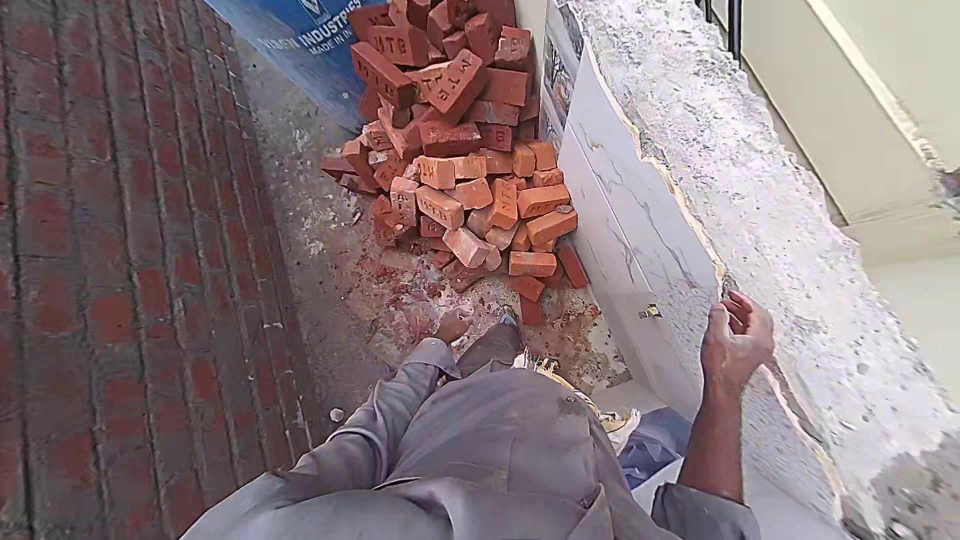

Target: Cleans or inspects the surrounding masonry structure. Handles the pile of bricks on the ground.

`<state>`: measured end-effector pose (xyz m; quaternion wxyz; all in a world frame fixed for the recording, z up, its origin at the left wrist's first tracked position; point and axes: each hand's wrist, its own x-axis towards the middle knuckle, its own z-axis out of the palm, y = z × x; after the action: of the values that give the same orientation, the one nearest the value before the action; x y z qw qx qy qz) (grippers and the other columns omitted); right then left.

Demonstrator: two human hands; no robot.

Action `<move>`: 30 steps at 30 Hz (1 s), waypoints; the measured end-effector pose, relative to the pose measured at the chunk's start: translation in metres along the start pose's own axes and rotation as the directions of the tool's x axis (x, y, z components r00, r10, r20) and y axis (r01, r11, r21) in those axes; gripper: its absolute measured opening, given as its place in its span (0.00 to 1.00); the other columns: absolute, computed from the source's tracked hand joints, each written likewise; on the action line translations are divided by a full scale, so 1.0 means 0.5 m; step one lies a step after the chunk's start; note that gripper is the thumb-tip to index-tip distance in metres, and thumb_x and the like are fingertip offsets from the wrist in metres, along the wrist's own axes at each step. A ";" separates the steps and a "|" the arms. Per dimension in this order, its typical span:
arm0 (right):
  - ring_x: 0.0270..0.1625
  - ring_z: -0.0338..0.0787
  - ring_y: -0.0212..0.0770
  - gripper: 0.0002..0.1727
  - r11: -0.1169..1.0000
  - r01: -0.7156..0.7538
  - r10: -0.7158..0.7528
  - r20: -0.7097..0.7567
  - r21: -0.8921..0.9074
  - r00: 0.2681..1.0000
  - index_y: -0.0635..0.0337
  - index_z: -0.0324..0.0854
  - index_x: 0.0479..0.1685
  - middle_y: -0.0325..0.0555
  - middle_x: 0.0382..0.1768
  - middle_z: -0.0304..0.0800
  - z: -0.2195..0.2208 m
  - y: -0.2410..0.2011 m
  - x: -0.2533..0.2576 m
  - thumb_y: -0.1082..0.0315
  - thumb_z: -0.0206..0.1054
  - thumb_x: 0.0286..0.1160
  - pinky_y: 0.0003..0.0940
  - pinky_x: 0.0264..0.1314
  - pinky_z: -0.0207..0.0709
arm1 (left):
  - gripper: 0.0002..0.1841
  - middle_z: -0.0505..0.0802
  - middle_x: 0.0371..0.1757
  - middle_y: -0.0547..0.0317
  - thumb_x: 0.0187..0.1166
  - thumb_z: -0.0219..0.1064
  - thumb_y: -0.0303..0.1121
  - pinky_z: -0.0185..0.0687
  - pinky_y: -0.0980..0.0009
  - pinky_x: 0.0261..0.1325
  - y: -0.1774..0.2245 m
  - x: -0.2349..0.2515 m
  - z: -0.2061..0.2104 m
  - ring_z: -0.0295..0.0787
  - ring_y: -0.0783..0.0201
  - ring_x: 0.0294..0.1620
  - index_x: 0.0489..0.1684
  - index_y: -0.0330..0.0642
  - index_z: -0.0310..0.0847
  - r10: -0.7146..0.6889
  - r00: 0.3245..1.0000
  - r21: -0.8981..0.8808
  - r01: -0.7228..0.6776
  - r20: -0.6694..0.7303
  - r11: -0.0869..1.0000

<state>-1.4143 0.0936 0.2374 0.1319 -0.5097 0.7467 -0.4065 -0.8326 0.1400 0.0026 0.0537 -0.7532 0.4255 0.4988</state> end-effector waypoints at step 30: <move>0.95 0.50 0.58 0.71 0.495 0.719 -0.438 0.574 -0.488 0.692 0.40 0.50 0.96 0.52 0.94 0.50 0.623 -0.115 0.893 0.09 0.56 0.45 0.66 0.91 0.46 | 0.67 0.77 0.81 0.37 0.55 0.72 0.77 0.72 0.42 0.80 0.136 0.418 0.056 0.76 0.42 0.81 0.94 0.40 0.47 -0.570 0.787 -0.733 0.241 -0.236 0.636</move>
<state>-1.3852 -0.4501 0.1796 -0.0727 -0.8120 0.5788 -0.0168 -0.8705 -0.0116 -0.1542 -0.2049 -0.8914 0.0313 0.4030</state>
